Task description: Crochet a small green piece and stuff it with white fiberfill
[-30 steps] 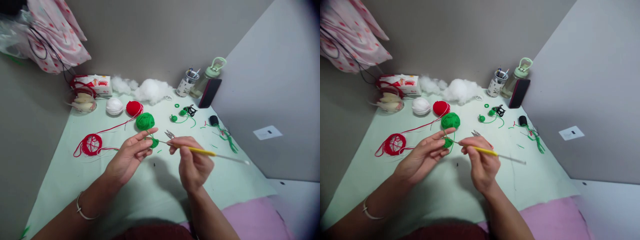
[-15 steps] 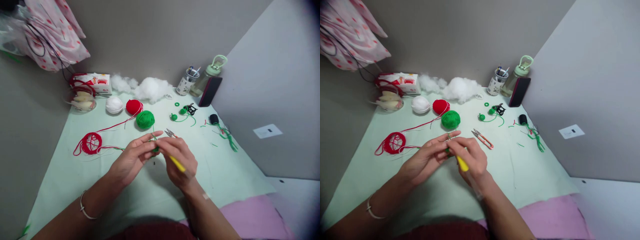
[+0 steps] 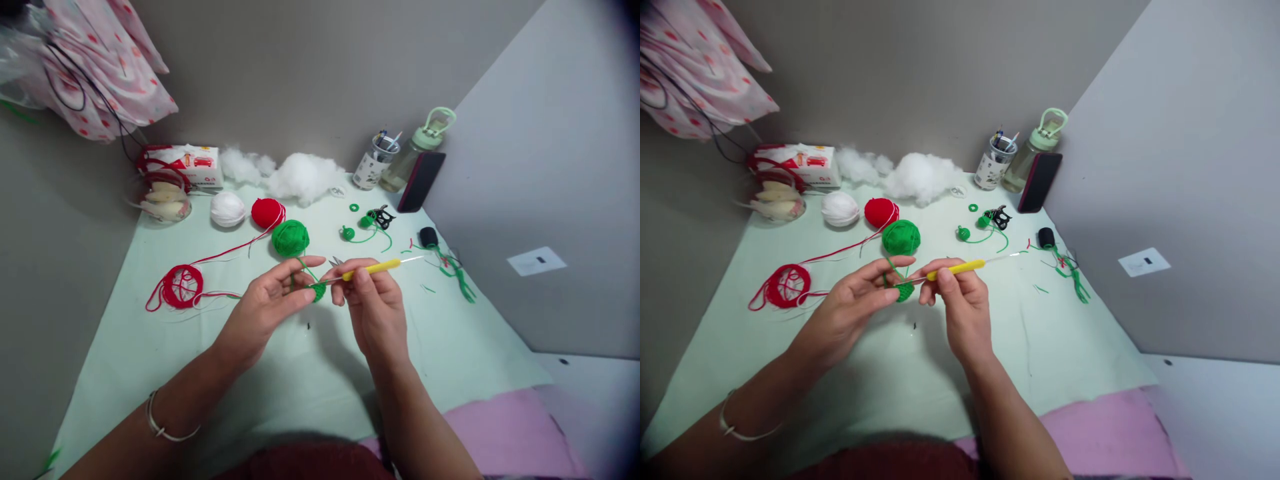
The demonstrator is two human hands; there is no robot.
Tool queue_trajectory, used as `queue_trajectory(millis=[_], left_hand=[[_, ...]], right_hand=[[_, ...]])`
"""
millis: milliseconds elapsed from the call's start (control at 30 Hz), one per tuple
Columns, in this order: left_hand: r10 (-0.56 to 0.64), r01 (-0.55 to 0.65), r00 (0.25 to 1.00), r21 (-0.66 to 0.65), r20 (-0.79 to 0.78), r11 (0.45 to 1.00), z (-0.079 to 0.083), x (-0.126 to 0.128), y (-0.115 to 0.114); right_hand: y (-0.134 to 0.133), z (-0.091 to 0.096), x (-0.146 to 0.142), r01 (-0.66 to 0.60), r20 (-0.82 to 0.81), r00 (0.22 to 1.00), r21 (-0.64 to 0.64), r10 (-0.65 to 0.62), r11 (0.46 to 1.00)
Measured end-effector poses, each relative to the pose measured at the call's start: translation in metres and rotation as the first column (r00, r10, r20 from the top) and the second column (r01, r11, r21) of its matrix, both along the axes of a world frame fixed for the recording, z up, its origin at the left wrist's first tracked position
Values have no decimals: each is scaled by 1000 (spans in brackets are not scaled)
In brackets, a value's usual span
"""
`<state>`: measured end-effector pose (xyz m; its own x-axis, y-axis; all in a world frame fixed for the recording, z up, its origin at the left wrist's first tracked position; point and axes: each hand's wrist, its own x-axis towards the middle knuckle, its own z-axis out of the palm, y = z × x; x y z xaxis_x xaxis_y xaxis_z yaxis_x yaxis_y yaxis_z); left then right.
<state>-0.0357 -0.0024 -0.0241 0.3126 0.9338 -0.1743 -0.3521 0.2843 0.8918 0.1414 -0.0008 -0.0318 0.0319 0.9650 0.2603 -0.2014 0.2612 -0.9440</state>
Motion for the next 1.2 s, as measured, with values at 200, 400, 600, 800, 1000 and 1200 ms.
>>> queue_trajectory(millis=[200, 400, 600, 800, 1000, 1200], left_hand=[[32, -28, 997, 61, -77, 998, 1, -3, 1], [123, -96, 970, 130, -211, 987, 3, 0, 0], [138, -140, 988, -23, -62, 990, 2, 8, -4], [47, 41, 958, -296, 284, 954, 3, 4, 2], [14, 26, 976, -180, 219, 983, 4, 3, 2], [101, -86, 987, -126, 126, 988, -1, 10, -4]], right_hand=[[-4, 4, -2, 10, 37, 999, 45, -12, 999], [-17, 0, -3, 82, 377, 897, 375, -233, 924], [-19, -10, -5, -51, 618, 618, 648, -486, 760], [-16, -6, -4, 119, 398, 842, 520, -363, 846], [-7, 1, -5, 101, 133, 984, 160, -122, 982], [-15, -6, -11, 106, 405, 866, 427, -295, 898]])
